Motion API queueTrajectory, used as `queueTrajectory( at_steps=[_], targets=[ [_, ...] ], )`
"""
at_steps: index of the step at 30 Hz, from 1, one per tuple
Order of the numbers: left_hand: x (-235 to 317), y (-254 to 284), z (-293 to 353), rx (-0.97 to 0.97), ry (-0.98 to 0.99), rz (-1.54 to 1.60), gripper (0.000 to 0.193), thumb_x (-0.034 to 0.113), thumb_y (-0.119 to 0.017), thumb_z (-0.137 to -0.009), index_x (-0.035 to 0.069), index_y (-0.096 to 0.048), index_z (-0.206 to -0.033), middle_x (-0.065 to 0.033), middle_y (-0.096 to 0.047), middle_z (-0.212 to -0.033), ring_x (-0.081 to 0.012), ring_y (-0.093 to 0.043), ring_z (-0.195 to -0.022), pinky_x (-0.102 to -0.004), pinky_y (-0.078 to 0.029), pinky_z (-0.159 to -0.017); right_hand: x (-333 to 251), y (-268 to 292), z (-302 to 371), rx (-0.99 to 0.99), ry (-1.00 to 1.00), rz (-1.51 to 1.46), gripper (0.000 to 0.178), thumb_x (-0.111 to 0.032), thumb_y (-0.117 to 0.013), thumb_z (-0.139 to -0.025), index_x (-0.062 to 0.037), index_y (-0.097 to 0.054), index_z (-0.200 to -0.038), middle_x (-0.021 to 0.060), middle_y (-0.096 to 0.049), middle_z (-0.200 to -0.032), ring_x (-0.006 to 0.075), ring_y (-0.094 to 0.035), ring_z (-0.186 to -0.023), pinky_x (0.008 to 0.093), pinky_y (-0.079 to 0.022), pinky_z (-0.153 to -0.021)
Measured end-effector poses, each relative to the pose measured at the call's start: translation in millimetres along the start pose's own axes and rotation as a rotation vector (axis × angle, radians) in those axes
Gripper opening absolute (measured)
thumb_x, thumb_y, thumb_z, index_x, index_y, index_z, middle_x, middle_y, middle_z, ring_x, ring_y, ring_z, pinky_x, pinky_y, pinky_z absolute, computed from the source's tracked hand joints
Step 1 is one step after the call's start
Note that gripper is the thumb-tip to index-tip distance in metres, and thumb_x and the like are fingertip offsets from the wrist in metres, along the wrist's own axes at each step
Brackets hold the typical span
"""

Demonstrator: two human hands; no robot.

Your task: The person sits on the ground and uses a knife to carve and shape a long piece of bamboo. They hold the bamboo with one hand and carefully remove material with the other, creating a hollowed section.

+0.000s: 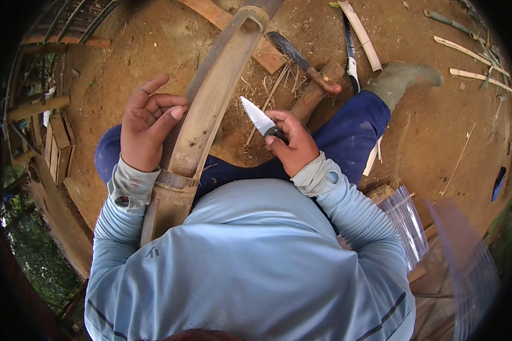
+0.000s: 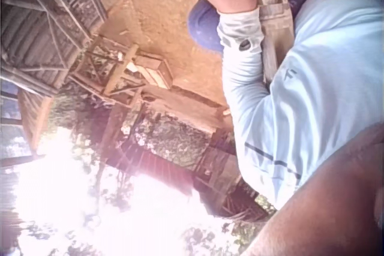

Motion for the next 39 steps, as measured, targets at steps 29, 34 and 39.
queueTrajectory(
  at_steps=[29,34,39],
  targets=[
    [-33,-9,-16,-0.172,0.014,-0.612,0.086,0.025,-0.068,-0.072,-0.003,-0.032,-0.146,-0.0292,-0.050,-0.133,-0.0417,-0.055,-0.120,-0.0419,-0.045,-0.102,32,-15,-26,0.032,0.156,0.063,0.048,-0.026,-0.050,-0.103,-0.0076,-0.037,-0.146,0.0022,-0.053,-0.089,0.0081,-0.050,-0.063,0.0230,-0.041,-0.051],
    [-26,-3,8,-0.186,0.142,-0.619,0.087,0.024,-0.067,-0.073,0.002,-0.029,-0.148,-0.0286,-0.051,-0.132,-0.0418,-0.057,-0.118,-0.0436,-0.046,-0.100,38,-28,-24,0.013,0.099,0.078,0.045,-0.024,-0.048,-0.103,-0.0100,-0.039,-0.144,0.0014,-0.051,-0.089,0.0054,-0.047,-0.061,0.0203,-0.038,-0.048],
    [-21,-5,6,-0.187,0.126,-0.643,0.086,0.024,-0.065,-0.074,0.003,-0.028,-0.149,-0.0286,-0.051,-0.131,-0.0426,-0.057,-0.117,-0.0448,-0.046,-0.100,30,-34,-27,0.011,0.086,0.065,0.041,-0.024,-0.046,-0.104,-0.0106,-0.041,-0.142,-0.0007,-0.050,-0.088,0.0035,-0.044,-0.059,0.0193,-0.034,-0.047]
  ],
)
Point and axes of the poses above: each hand's wrist, its own z-axis away from the middle knuckle, its own y-axis out of the back of the hand, x = y × z, the point moved 10 cm from there along -z, towards the middle knuckle
